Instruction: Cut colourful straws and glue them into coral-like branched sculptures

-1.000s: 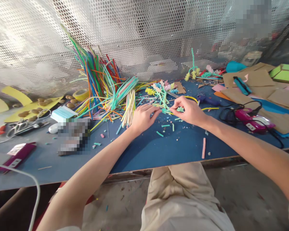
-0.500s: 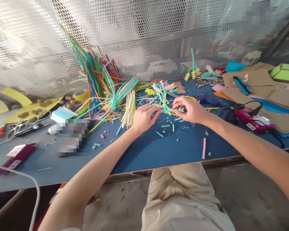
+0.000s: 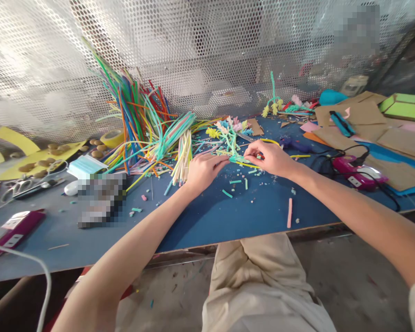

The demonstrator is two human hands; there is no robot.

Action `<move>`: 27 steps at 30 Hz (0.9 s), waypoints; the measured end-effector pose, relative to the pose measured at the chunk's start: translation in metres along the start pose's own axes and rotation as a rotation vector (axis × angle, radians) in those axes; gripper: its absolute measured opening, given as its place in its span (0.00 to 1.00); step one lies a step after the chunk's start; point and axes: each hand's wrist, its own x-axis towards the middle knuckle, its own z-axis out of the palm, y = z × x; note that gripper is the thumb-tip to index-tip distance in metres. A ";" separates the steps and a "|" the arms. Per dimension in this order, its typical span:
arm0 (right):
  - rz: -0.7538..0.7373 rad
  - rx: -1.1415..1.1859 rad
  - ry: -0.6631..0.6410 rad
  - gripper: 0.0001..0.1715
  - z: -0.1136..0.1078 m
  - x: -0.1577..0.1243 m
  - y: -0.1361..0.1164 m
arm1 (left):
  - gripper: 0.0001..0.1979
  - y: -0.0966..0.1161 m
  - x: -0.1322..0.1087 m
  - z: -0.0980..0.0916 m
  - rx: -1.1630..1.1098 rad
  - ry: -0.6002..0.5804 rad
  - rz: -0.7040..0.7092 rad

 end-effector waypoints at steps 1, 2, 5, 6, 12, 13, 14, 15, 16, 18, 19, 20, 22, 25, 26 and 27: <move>-0.020 -0.007 0.009 0.05 0.000 0.000 -0.001 | 0.13 0.000 -0.001 0.000 0.004 -0.001 -0.006; -0.038 -0.013 0.017 0.04 0.000 0.001 -0.002 | 0.13 0.000 -0.001 0.001 0.006 -0.004 -0.010; -0.076 -0.018 0.038 0.03 0.000 0.002 -0.004 | 0.13 0.000 -0.001 0.001 0.010 -0.005 -0.002; -0.084 -0.016 0.046 0.02 0.000 0.002 -0.004 | 0.13 0.000 -0.001 0.000 0.011 -0.004 0.005; -0.059 0.013 0.053 0.03 -0.001 0.002 -0.006 | 0.13 0.000 -0.001 0.001 -0.012 0.011 0.026; -0.050 0.020 0.053 0.03 -0.001 0.002 -0.006 | 0.13 0.000 -0.001 0.001 -0.018 0.022 0.030; -0.044 0.026 0.055 0.04 -0.001 0.002 -0.007 | 0.13 -0.001 -0.001 0.001 -0.021 0.036 0.034; -0.041 0.029 0.060 0.04 -0.001 0.003 -0.008 | 0.12 -0.001 -0.001 0.000 -0.020 0.052 0.035; -0.040 0.028 0.065 0.04 -0.002 0.003 -0.009 | 0.12 -0.002 -0.002 0.000 -0.017 0.065 0.032; -0.031 0.011 0.072 0.05 -0.002 0.004 -0.010 | 0.12 -0.003 -0.002 -0.001 -0.010 0.076 0.011; -0.022 -0.001 0.073 0.05 -0.002 0.004 -0.011 | 0.12 -0.003 -0.003 -0.001 -0.010 0.075 -0.006; -0.012 -0.009 0.076 0.06 -0.002 0.003 -0.011 | 0.12 -0.003 -0.003 -0.002 -0.011 0.073 -0.024; 0.007 -0.002 0.088 0.09 -0.003 0.003 -0.011 | 0.12 -0.003 -0.004 -0.003 -0.012 0.073 -0.050; 0.039 0.038 0.107 0.15 -0.002 0.002 -0.010 | 0.11 -0.002 -0.005 -0.004 -0.013 0.070 -0.066; 0.048 0.050 0.107 0.16 -0.002 0.002 -0.009 | 0.11 -0.002 -0.005 -0.004 -0.016 0.065 -0.068; 0.056 0.059 0.103 0.16 -0.001 0.002 -0.008 | 0.12 -0.002 -0.005 -0.003 -0.020 0.058 -0.074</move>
